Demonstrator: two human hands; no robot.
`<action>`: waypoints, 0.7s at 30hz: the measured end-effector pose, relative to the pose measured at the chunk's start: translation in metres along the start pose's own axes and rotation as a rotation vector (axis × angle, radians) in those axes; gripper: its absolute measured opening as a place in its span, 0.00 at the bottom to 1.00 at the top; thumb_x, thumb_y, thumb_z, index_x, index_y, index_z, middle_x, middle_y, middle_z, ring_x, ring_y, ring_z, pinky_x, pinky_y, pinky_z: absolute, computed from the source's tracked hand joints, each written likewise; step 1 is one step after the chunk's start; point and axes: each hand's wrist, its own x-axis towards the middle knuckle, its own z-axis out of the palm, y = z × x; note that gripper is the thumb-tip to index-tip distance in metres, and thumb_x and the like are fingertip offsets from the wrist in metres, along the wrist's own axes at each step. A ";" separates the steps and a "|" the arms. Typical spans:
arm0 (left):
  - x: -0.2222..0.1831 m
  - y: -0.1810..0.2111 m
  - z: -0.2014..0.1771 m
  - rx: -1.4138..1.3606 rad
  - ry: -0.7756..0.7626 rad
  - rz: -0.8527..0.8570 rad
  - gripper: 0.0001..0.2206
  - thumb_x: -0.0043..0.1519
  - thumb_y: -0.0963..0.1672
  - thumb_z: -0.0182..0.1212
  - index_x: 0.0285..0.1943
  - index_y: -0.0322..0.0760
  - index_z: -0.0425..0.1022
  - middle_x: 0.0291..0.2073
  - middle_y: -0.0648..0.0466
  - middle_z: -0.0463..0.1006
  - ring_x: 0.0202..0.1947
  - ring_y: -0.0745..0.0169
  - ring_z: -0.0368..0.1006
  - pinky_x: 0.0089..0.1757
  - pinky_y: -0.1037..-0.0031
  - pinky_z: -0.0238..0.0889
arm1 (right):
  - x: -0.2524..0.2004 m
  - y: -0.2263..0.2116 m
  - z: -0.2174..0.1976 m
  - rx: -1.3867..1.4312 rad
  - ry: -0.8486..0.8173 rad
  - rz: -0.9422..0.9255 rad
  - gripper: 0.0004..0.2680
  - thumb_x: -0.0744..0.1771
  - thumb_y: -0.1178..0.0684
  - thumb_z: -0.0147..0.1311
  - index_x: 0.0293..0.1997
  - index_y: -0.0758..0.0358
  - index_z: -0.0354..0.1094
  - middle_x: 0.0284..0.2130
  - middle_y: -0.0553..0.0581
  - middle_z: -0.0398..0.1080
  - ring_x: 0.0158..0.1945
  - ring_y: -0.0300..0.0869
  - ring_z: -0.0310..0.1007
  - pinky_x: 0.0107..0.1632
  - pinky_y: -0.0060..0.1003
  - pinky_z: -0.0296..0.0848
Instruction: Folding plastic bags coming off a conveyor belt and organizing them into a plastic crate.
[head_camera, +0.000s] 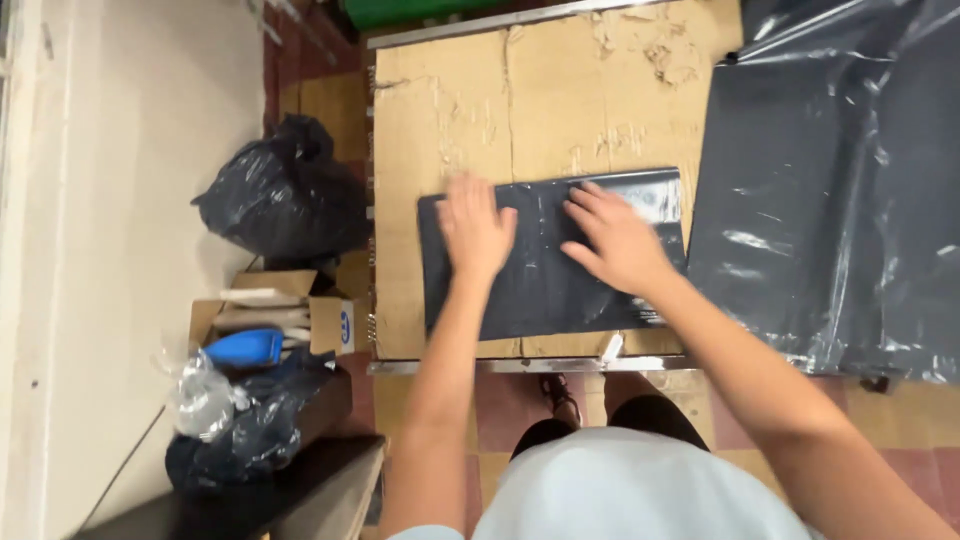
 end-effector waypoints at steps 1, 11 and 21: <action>-0.006 0.015 -0.003 -0.004 0.010 0.014 0.27 0.59 0.53 0.61 0.64 0.37 0.70 0.66 0.42 0.65 0.70 0.38 0.54 0.60 0.37 0.51 | 0.006 -0.006 0.026 -0.011 0.013 0.005 0.23 0.68 0.34 0.48 0.61 0.62 0.67 0.61 0.63 0.66 0.68 0.54 0.62 0.64 0.51 0.60; -0.107 -0.047 -0.074 -0.157 -0.401 0.243 0.46 0.54 0.61 0.57 0.76 0.33 0.50 0.76 0.45 0.48 0.76 0.47 0.39 0.66 0.44 0.40 | -0.048 0.049 0.058 -0.465 0.092 0.191 0.31 0.64 0.31 0.48 0.71 0.63 0.56 0.67 0.65 0.59 0.71 0.55 0.56 0.69 0.58 0.53; -0.141 -0.043 -0.072 -0.065 -0.662 0.735 0.16 0.59 0.56 0.48 0.24 0.53 0.71 0.21 0.65 0.77 0.26 0.57 0.79 0.27 0.65 0.71 | -0.121 -0.124 0.131 -0.039 -0.105 -0.082 0.24 0.60 0.46 0.61 0.60 0.65 0.63 0.61 0.63 0.62 0.67 0.54 0.60 0.69 0.51 0.56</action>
